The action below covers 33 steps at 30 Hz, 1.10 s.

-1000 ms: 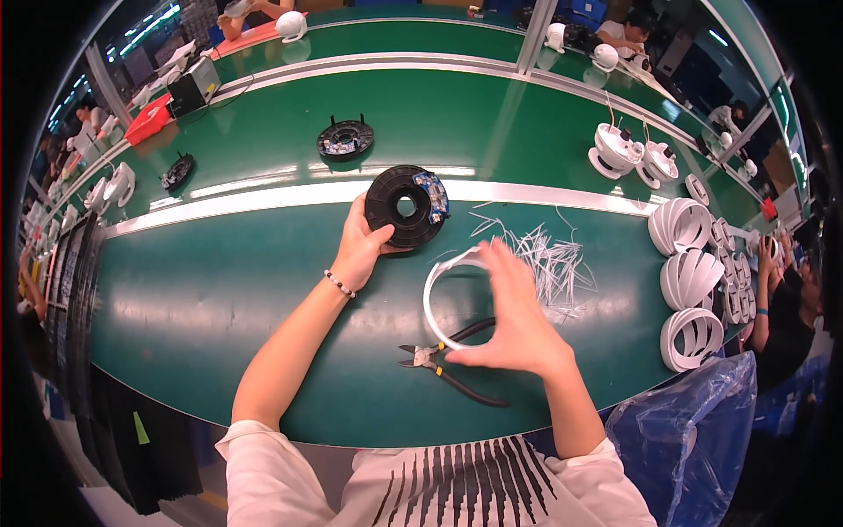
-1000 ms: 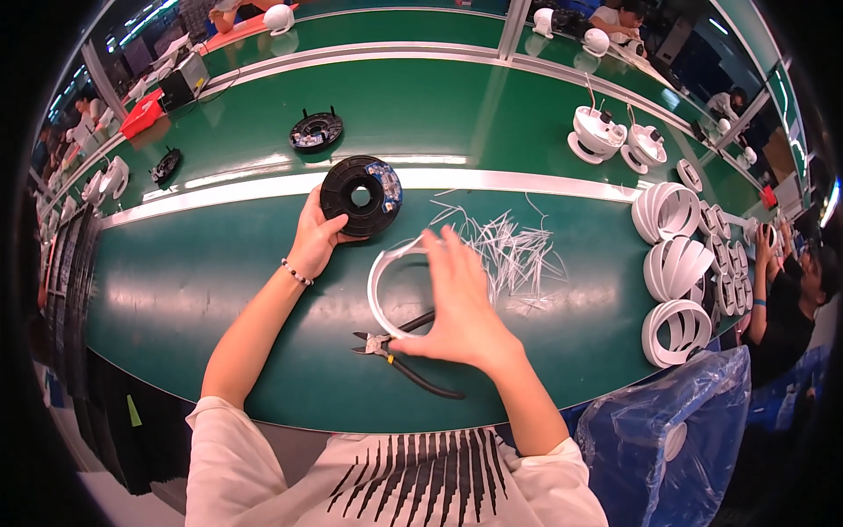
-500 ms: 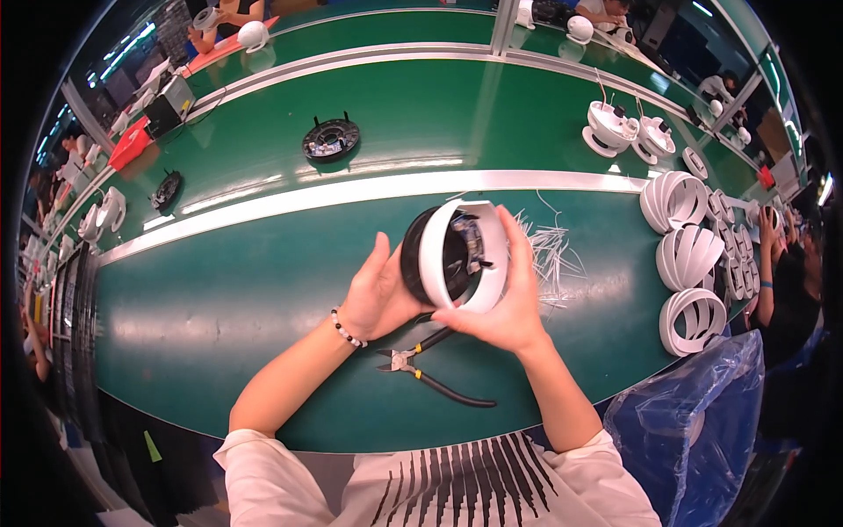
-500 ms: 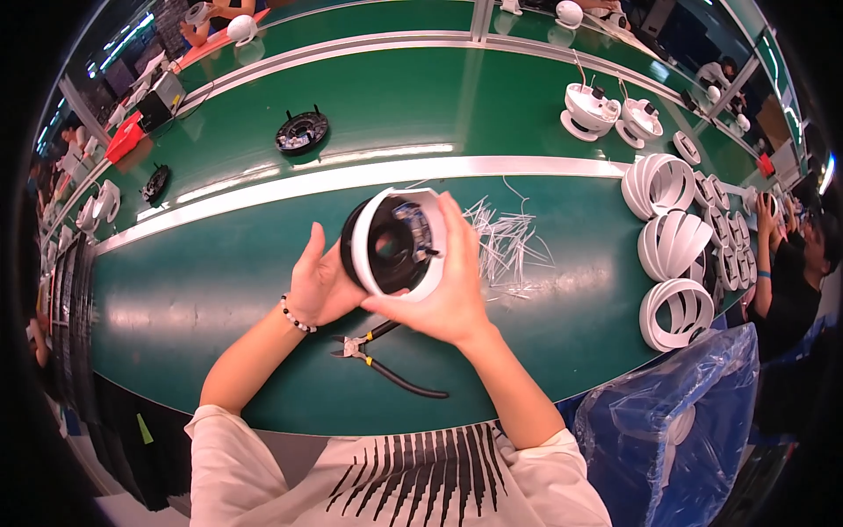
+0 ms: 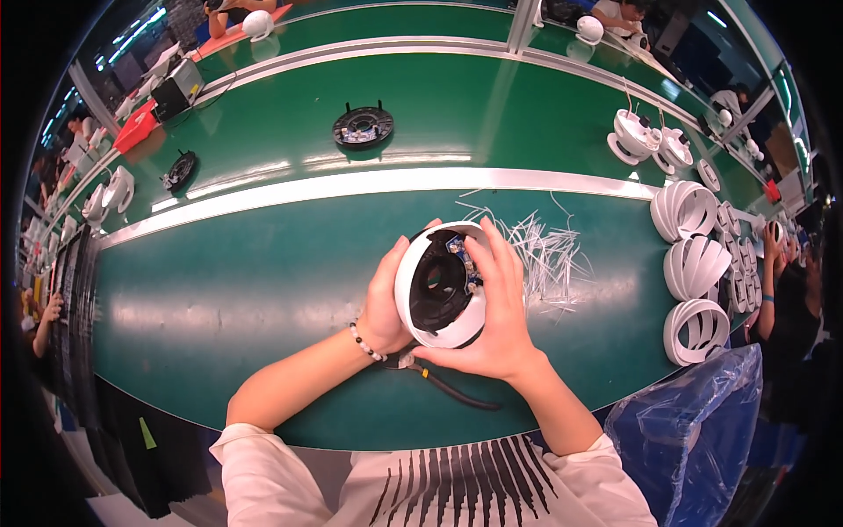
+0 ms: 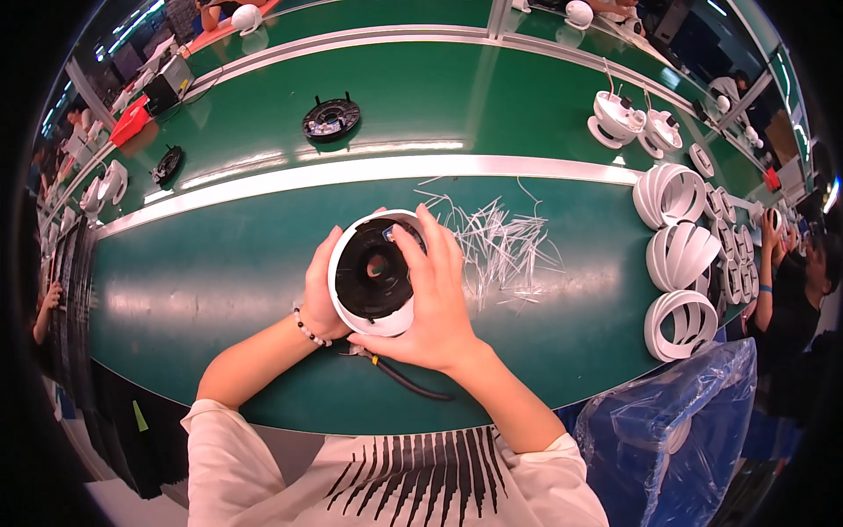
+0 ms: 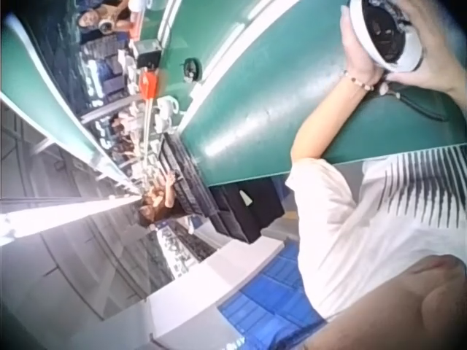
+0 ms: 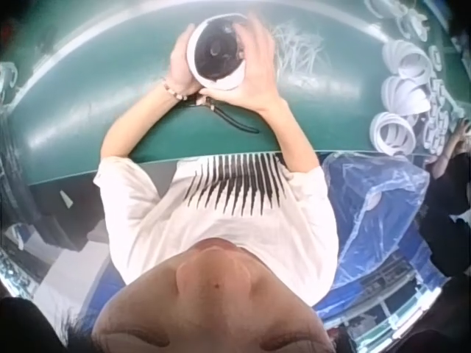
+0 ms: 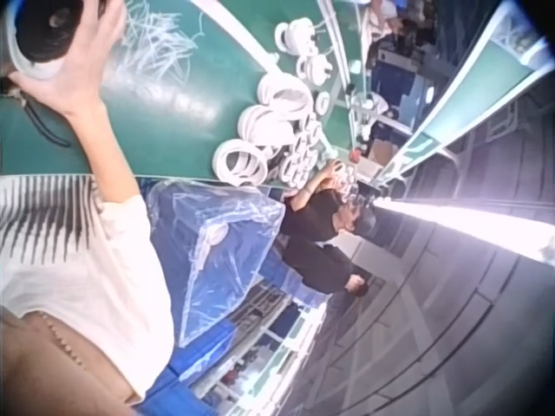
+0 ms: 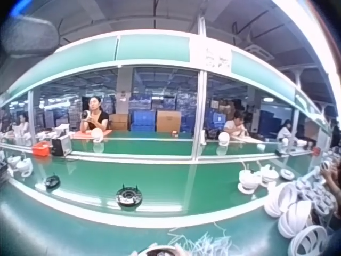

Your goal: The recorder is assembling dome-style security cameras on a production line, using pliers to trim wires and fitting the internal camera components into white plastic housings.

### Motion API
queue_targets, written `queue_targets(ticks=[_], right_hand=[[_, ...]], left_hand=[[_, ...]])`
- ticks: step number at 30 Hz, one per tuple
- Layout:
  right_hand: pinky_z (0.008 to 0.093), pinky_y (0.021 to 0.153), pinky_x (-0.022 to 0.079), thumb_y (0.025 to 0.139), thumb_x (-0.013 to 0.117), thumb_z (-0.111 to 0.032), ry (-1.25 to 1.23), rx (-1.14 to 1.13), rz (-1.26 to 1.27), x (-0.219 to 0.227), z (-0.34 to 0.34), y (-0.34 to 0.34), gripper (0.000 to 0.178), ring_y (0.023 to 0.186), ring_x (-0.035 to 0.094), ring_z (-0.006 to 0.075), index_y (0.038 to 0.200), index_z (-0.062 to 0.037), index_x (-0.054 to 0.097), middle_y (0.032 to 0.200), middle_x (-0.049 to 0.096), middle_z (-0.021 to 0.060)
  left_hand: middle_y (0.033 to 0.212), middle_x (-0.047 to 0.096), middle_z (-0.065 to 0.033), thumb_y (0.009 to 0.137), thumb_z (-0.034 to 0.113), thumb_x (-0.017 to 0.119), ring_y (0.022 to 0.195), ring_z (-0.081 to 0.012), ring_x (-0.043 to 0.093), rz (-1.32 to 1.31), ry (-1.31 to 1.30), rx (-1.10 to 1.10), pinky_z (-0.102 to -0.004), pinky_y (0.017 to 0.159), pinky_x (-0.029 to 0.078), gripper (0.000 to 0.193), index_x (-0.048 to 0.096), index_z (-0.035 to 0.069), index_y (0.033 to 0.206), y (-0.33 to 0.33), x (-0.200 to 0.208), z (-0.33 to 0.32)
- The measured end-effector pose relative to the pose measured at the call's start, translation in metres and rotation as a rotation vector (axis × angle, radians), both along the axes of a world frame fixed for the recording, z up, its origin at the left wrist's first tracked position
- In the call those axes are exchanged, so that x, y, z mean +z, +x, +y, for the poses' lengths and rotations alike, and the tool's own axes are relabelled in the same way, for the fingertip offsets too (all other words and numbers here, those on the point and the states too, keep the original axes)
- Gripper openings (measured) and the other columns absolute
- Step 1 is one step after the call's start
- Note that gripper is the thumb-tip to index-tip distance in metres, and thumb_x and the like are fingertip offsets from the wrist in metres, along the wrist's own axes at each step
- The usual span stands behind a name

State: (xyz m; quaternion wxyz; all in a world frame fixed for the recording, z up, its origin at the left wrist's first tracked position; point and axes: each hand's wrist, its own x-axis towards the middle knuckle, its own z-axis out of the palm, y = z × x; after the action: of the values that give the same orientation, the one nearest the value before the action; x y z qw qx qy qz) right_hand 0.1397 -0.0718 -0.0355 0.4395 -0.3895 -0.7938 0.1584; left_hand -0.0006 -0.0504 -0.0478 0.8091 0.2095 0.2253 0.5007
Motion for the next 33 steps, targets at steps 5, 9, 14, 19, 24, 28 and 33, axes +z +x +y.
queue_targets(ticks=[5,9,14,19,24,28,33], right_hand=[[0.0477,0.094,0.023,0.044,0.079,-0.041,0.045,0.032,-0.117,0.003,0.005,0.000,0.108,0.117,0.027,0.0387,0.127,-0.0009,0.022,0.129,0.022,0.0244],[0.0480,0.092,0.025,0.039,0.078,-0.038,-0.053,0.123,-0.151,0.012,0.006,0.008,0.112,0.113,0.028,0.0392,0.128,-0.0023,0.021,0.126,0.025,0.0205],[0.0457,0.089,0.027,0.038,0.079,-0.039,-0.078,0.053,-0.100,0.007,0.005,0.005,0.113,0.111,0.031,0.0370,0.127,-0.0002,0.021,0.124,0.026,0.0201],[0.0455,0.093,0.026,0.041,0.079,-0.041,-0.119,-0.182,-0.036,-0.005,0.000,0.003,0.115,0.115,0.028,0.0386,0.128,0.0015,0.016,0.126,0.024,0.0232],[0.0481,0.096,0.020,0.047,0.075,-0.046,-0.073,-0.267,0.033,-0.021,0.015,0.017,0.115,0.118,0.022,0.0415,0.128,0.0045,0.010,0.129,0.021,0.0254],[0.0513,0.099,0.013,0.054,0.073,-0.042,0.104,-0.281,0.077,-0.022,0.026,0.036,0.101,0.122,0.017,0.0420,0.128,0.0000,0.018,0.131,0.020,0.0233],[0.0488,0.097,0.023,0.052,0.065,0.001,0.308,-0.229,0.156,-0.006,0.034,0.065,0.048,0.114,0.037,0.0332,0.098,-0.0118,0.059,0.117,0.047,0.0091]], left_hand=[[0.119,0.044,-0.0084,0.074,0.071,0.020,0.107,-0.0225,0.045,-0.042,-0.003,-0.227,-0.0377,0.092,0.037,0.080,0.036,0.010,0.124,-0.014,0.001,0.000],[0.117,0.045,-0.0089,0.080,0.064,0.023,0.105,-0.0198,0.046,-0.037,-0.036,-0.360,-0.0355,0.091,0.038,0.071,0.036,0.010,0.123,-0.020,-0.004,0.006],[0.126,0.038,-0.0115,0.077,0.063,0.034,0.113,-0.0246,0.040,0.098,0.089,-0.307,-0.0406,0.094,0.035,0.074,0.030,0.009,0.127,-0.023,-0.012,0.003],[0.113,0.047,-0.0125,0.075,0.018,0.049,0.101,-0.0227,0.049,-0.051,0.101,-0.274,-0.0357,0.090,0.039,0.048,0.038,0.001,0.118,-0.004,-0.010,0.000],[0.096,0.054,-0.0093,0.071,0.019,0.048,0.091,-0.0240,0.053,0.013,-0.063,-0.046,-0.0358,0.085,0.042,0.036,0.048,0.002,0.103,0.029,-0.003,0.013],[0.107,0.052,-0.0117,0.078,0.035,0.043,0.099,-0.0242,0.051,0.050,-0.036,0.007,-0.0376,0.089,0.040,0.048,0.043,0.005,0.114,0.058,0.017,0.031],[0.109,0.053,-0.0110,0.083,0.046,0.034,0.094,-0.0235,0.055,0.057,-0.035,-0.247,-0.0408,0.077,0.048,0.052,0.043,0.006,0.115,0.064,0.034,0.058]])
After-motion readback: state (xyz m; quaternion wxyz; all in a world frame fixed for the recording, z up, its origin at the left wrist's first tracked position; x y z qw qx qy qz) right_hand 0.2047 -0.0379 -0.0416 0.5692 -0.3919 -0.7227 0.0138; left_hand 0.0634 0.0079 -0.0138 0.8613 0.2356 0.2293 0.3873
